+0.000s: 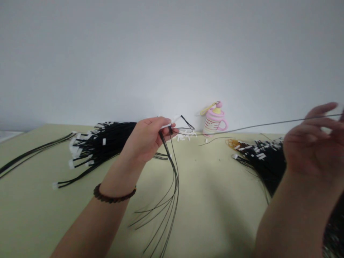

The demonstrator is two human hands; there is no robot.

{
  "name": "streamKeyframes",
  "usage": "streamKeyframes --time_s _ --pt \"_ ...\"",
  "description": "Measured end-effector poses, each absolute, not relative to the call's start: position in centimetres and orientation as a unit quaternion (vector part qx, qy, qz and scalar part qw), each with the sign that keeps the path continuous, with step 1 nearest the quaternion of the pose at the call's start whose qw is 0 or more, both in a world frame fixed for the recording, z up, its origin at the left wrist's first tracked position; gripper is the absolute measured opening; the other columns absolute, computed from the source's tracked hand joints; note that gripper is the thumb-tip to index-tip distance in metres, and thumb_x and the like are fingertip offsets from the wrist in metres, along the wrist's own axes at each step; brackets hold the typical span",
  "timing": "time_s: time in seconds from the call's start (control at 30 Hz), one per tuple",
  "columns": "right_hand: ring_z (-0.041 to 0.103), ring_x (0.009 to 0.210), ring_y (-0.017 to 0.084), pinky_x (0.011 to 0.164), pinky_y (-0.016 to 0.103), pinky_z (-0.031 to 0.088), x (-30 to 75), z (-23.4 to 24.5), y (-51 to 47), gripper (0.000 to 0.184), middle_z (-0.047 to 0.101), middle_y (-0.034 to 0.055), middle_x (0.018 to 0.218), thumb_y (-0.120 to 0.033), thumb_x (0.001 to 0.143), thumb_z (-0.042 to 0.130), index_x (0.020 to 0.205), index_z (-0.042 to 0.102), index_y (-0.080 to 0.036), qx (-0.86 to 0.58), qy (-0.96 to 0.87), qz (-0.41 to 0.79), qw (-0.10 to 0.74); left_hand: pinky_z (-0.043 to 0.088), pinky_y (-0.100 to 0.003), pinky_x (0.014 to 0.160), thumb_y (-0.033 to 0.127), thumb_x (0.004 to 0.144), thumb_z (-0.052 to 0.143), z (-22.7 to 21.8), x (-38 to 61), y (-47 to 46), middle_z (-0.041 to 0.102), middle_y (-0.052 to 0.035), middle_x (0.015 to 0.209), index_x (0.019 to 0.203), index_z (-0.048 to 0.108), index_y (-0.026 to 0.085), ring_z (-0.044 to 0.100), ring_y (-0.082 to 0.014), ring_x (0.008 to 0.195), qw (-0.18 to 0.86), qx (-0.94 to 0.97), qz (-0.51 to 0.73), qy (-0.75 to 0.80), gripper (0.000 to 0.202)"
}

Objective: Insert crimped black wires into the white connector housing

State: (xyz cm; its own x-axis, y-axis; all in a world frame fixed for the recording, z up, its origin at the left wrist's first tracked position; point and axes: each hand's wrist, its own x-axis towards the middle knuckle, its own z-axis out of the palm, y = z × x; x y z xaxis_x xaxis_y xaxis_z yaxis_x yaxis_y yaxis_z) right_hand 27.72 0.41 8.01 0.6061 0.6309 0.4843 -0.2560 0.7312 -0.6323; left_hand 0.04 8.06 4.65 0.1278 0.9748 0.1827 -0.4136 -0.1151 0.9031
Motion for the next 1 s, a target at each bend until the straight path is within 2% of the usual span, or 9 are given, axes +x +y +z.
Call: streamKeyframes --time_s 0.13,0.2,0.27,0.4,0.53,0.73,1.0 --pt "0.038 0.034 0.000 0.034 0.020 0.025 25.8 7.4 2.0 0.020 0.057 -0.0043 0.053 -0.011 0.078 0.059 0.070 0.073 -0.021 -0.326 -0.393 0.048 0.859 0.054 -0.029 0.076 0.017 0.066 0.062 4.9 0.0 7.8 0.047 0.0028 0.049 0.051 0.055 0.012 0.059 -0.0101 0.057 0.626 0.447 0.567 0.295 0.018" --pt "0.039 0.034 0.004 0.033 0.022 0.025 24.0 6.8 2.7 0.009 0.058 -0.0022 0.052 -0.011 0.071 0.067 0.070 0.073 -0.018 -0.337 -0.435 -0.012 0.835 0.054 -0.030 0.077 0.016 0.066 0.062 5.1 0.1 7.6 0.044 0.0039 0.047 0.051 0.056 0.012 0.057 -0.0095 0.055 0.646 0.437 0.553 0.292 0.017" --pt "0.043 0.036 0.005 0.034 0.021 0.029 21.9 6.1 3.2 0.004 0.059 -0.0024 0.052 -0.016 0.069 0.071 0.071 0.072 -0.019 -0.357 -0.471 -0.006 0.807 0.054 -0.029 0.077 0.015 0.067 0.061 5.3 0.0 7.5 0.043 0.0041 0.046 0.050 0.056 0.012 0.056 -0.0093 0.055 0.659 0.429 0.545 0.290 0.017" --pt "0.054 0.051 0.008 0.045 0.021 0.041 18.0 4.6 3.3 0.007 0.065 -0.0007 0.063 -0.020 0.074 0.066 0.079 0.071 -0.019 -0.412 -0.582 -0.002 0.701 0.054 -0.029 0.078 0.015 0.067 0.061 5.4 0.0 7.3 0.044 0.0039 0.046 0.052 0.056 0.011 0.056 -0.0093 0.056 0.664 0.427 0.541 0.291 0.016" --pt "0.055 0.054 0.008 0.049 0.021 0.042 15.5 3.7 3.0 0.010 0.064 -0.0014 0.065 -0.016 0.076 0.059 0.077 0.069 -0.018 -0.423 -0.656 -0.037 0.624 0.053 -0.026 0.074 0.016 0.067 0.061 5.4 0.1 7.2 0.045 0.0035 0.047 0.052 0.054 0.012 0.056 -0.0095 0.056 0.659 0.439 0.536 0.292 0.017" --pt "0.049 0.048 0.005 0.047 0.017 0.038 14.5 3.4 3.0 0.010 0.056 -0.0051 0.054 -0.015 0.074 0.059 0.066 0.065 -0.017 -0.451 -0.656 -0.032 0.605 0.054 -0.023 0.070 0.017 0.066 0.062 5.3 0.3 7.0 0.045 0.0042 0.048 0.049 0.050 0.013 0.056 -0.0080 0.053 0.648 0.448 0.536 0.303 0.021" --pt "0.048 0.047 0.006 0.048 0.018 0.038 14.5 3.0 3.2 0.014 0.056 -0.0033 0.054 -0.021 0.077 0.057 0.067 0.065 -0.016 -0.471 -0.644 0.008 0.603 0.054 -0.026 0.072 0.017 0.065 0.063 5.1 0.4 7.3 0.046 0.0042 0.049 0.050 0.051 0.014 0.056 -0.0085 0.053 0.639 0.446 0.545 0.308 0.019"
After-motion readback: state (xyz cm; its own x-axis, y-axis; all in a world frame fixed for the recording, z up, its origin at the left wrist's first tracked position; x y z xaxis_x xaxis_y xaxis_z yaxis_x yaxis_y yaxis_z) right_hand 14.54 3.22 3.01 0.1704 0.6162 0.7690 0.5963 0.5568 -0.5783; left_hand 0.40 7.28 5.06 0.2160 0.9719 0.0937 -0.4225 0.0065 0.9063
